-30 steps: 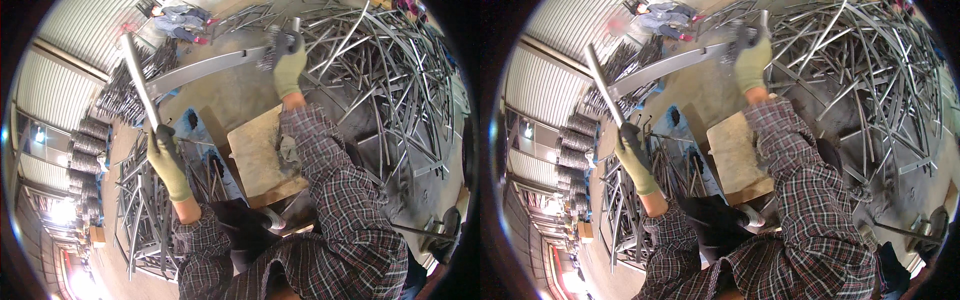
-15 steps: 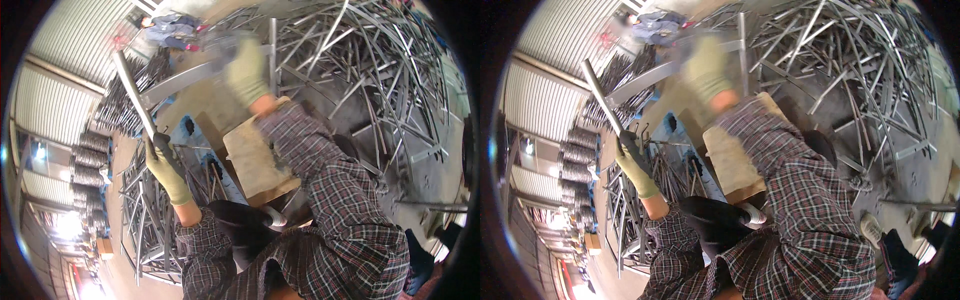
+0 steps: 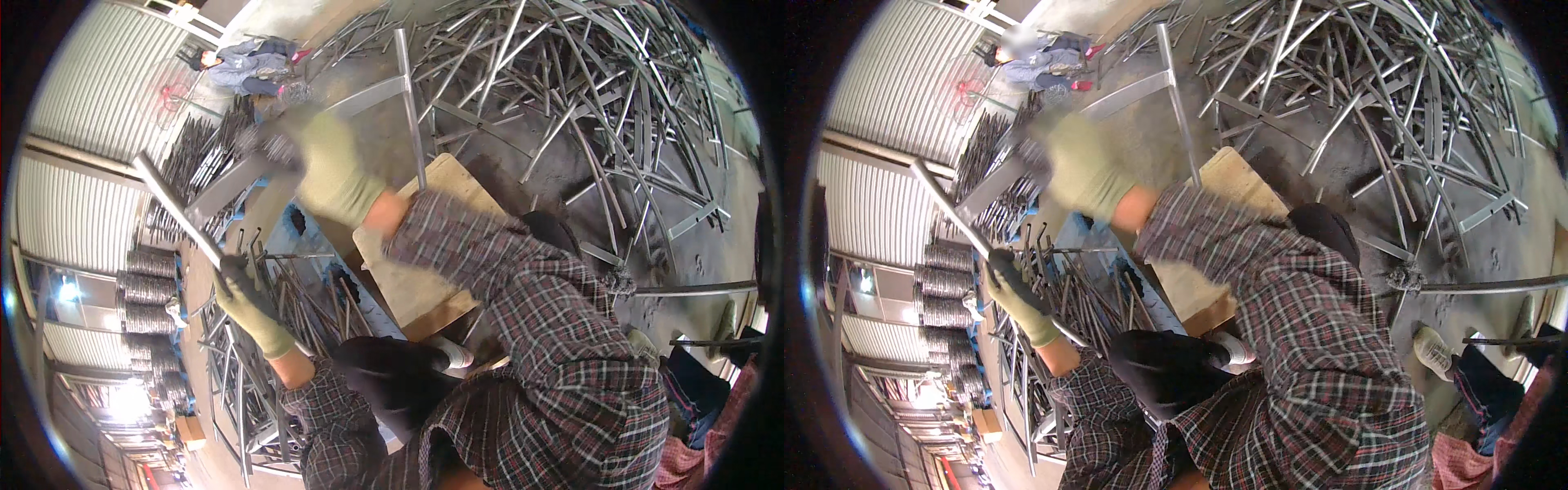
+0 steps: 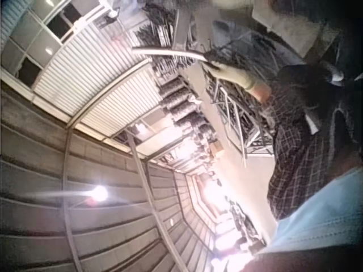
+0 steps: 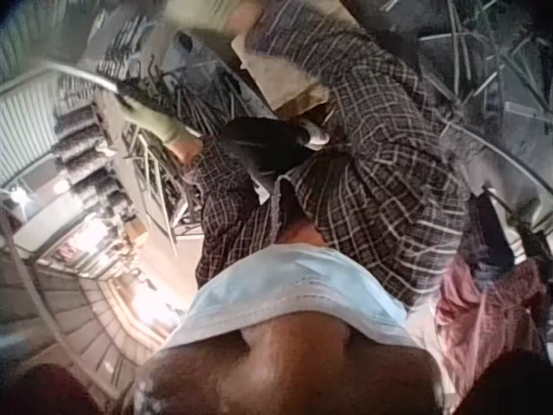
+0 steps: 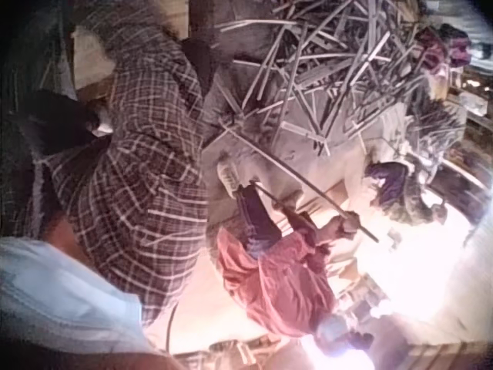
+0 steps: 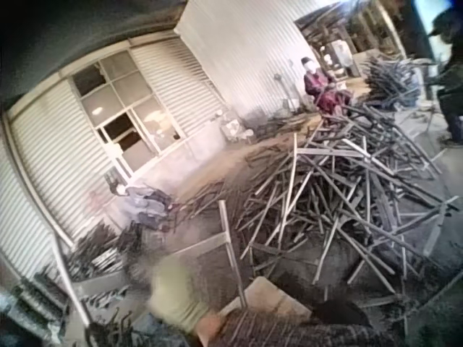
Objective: Cleaning and polishing metal T-joint components using an abrasive pad and a cloth.
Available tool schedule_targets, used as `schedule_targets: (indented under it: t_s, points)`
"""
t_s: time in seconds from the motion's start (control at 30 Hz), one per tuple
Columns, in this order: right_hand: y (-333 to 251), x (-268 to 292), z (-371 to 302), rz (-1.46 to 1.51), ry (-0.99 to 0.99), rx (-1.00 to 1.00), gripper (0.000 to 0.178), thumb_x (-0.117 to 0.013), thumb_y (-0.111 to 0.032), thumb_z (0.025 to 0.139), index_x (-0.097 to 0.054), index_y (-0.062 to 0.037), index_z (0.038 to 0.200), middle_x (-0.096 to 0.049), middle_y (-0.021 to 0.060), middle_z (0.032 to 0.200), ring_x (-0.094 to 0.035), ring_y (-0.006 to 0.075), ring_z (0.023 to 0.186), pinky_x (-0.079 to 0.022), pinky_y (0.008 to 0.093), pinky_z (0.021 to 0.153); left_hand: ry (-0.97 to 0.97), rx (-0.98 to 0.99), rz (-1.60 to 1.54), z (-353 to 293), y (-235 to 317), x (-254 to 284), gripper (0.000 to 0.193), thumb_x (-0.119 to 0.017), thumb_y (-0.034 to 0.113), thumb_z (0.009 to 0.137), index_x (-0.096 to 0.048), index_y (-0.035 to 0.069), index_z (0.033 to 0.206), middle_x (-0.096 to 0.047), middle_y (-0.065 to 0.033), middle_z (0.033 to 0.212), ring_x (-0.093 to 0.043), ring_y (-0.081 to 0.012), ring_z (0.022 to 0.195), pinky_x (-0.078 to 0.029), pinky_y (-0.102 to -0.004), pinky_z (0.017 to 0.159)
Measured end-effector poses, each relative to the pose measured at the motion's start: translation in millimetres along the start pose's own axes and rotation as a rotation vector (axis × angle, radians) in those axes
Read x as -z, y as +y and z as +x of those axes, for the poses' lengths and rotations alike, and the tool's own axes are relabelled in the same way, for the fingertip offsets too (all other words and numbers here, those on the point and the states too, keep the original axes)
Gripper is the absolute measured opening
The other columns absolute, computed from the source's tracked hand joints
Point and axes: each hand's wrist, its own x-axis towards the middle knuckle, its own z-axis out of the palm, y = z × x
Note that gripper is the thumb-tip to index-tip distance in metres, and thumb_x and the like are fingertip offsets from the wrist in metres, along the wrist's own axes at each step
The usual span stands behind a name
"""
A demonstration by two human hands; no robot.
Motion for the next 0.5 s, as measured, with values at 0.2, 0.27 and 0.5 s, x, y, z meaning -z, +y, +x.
schedule_targets:
  t_s: [0.2,0.27,0.5]
  points:
    - [103.9,29.3,-5.1,0.162,0.313,-0.288,0.021,-0.068,-0.01,0.083,-0.063,-0.0028,0.103,-0.065,0.0117,0.092,-0.065,0.0216,0.082,-0.052,0.0335,0.068,-0.049,0.092,-0.002,-3.1,-22.4,15.7,0.046,-0.049,0.053,0.097,-0.055,0.008,0.089,-0.049,0.0009,0.076,-0.044,-0.0101,0.067,-0.036,-0.0254,0.063]
    - [127.5,49.5,4.4,0.594,0.464,-0.644,0.02,-0.067,-0.009,0.085,-0.062,-0.0003,0.102,-0.064,0.01,0.079,-0.065,0.0206,0.075,-0.052,0.0331,0.065,-0.011,0.118,-0.031,-2.9,-21.1,21.7,0.044,-0.049,0.053,0.097,-0.055,0.01,0.089,-0.048,0.0017,0.075,-0.045,-0.0096,0.066,-0.036,-0.0249,0.061]
    - [-0.4,7.0,-4.1,0.012,0.076,0.187,0.028,-0.072,-0.022,0.076,-0.065,-0.011,0.101,-0.062,0.0149,0.102,-0.059,0.0359,0.095,-0.049,0.0432,0.083,-0.003,0.191,-0.099,-5.1,-9.6,14.1,0.039,-0.056,0.047,0.096,-0.055,0.009,0.088,-0.044,0.0062,0.07,-0.039,-0.0021,0.057,-0.028,-0.0188,0.048]
